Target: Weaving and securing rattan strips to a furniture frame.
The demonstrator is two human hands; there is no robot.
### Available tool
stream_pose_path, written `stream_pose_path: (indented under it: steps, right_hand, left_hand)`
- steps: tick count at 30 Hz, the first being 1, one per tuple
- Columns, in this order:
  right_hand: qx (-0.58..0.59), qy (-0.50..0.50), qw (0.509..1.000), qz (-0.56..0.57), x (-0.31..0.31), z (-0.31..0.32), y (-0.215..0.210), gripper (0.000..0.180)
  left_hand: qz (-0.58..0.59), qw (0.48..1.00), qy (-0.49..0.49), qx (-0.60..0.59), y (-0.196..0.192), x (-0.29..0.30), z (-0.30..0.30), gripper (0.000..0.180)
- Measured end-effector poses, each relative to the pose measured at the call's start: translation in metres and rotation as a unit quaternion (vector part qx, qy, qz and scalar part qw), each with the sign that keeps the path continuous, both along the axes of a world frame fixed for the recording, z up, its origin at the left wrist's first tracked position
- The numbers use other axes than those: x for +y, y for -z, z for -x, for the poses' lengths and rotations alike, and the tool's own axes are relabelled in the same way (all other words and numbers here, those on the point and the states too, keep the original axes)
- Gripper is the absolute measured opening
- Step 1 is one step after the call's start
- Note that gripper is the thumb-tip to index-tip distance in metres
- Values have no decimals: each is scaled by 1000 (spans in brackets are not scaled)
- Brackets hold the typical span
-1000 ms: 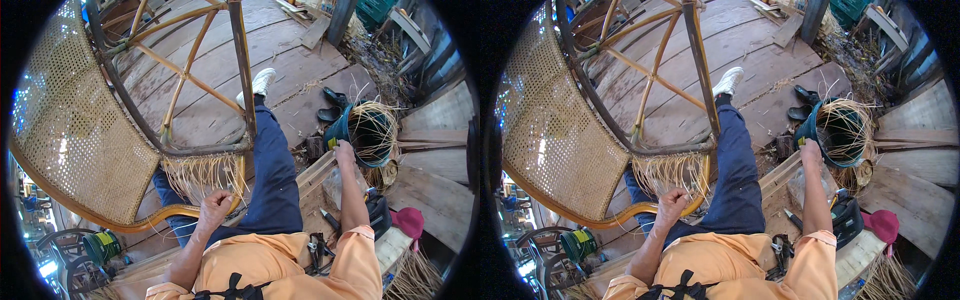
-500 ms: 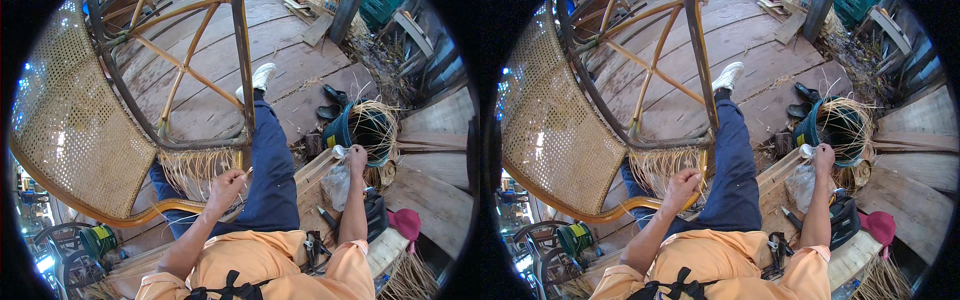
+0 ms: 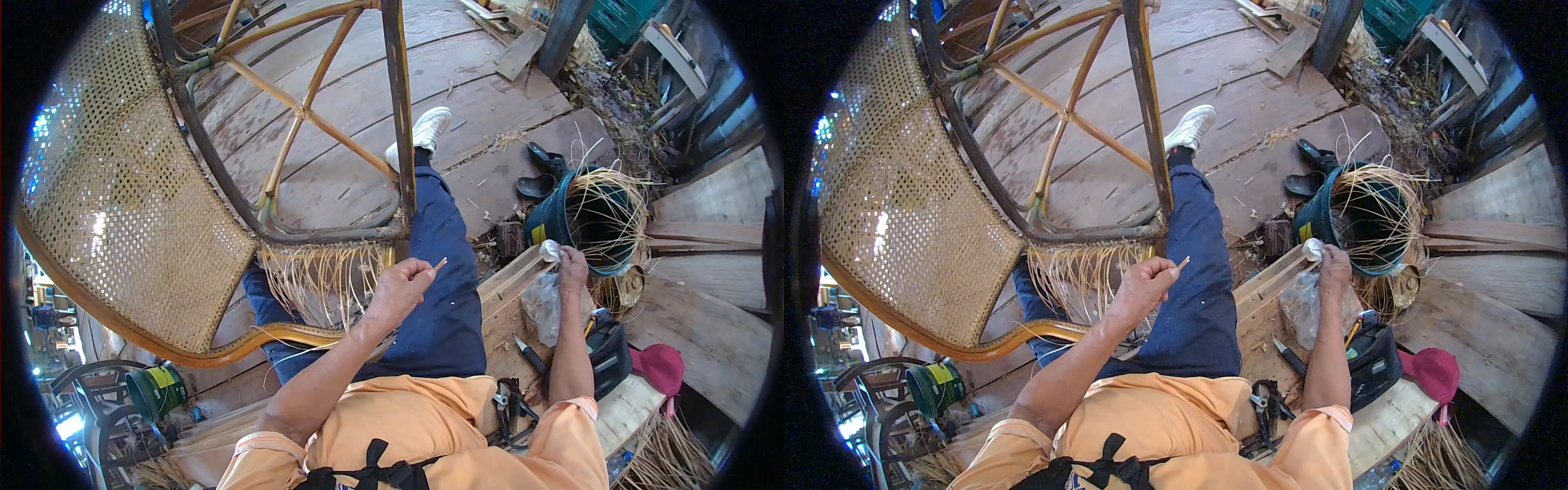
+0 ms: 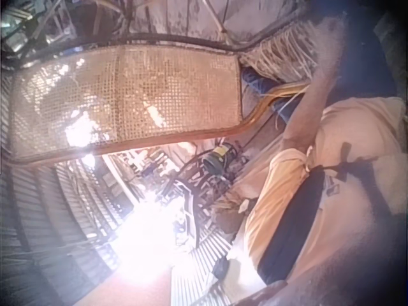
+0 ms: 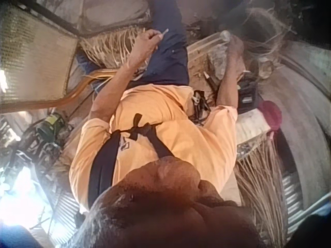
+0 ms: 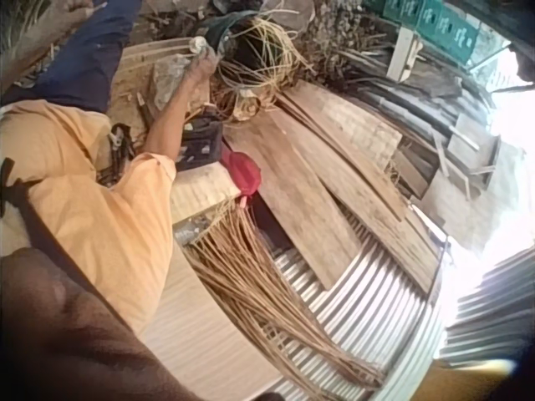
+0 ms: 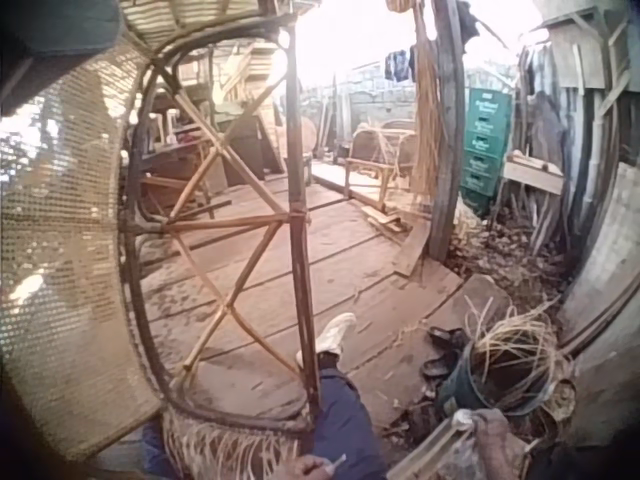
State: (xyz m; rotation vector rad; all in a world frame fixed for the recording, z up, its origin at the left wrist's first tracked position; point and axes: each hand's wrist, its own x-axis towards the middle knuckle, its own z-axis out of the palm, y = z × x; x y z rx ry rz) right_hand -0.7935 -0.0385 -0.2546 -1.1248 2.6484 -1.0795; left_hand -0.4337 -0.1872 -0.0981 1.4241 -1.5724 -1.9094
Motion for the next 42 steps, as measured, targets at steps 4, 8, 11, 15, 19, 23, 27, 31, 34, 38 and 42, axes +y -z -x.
stream_pose_path:
  steps: [4,8,11,15,19,23,27,31,34,38,42]
  right_hand:
    - [-116,88,984,101,-5,5,0,16]
    - [-373,186,896,152,1,13,6,13]
    - [-467,217,833,202,7,5,-21,11]
    - [-532,196,761,314,12,-18,-71,12]
    - [-584,66,705,397,4,-66,-138,13]
    - [-596,19,707,381,-20,-123,-179,14]
    - [-595,-7,719,359,-43,-149,-177,12]
    - [-607,-23,711,355,-55,-167,-179,13]
    - [-616,-27,708,344,-60,-178,-178,14]
    - [-574,-16,743,345,-65,-182,-168,14]
    - [-560,-31,747,357,-65,-186,-167,14]
  left_hand:
    - [-23,999,-28,25,3,0,-2,18]
    - [-39,998,-35,24,4,-3,6,17]
    - [-46,998,-39,31,6,-6,14,18]
    - [-49,997,-40,54,-1,-10,34,19]
    - [-47,994,-31,92,-4,-9,57,15]
    - [-38,992,-37,111,-10,-7,65,13]
    - [12,993,-44,113,-10,-6,63,13]
    - [20,988,-56,140,-13,-5,61,12]
    - [31,989,-45,138,-14,-6,58,12]
    - [15,986,-52,156,-16,-4,55,12]
    - [-20,981,-59,182,-23,-4,49,14]
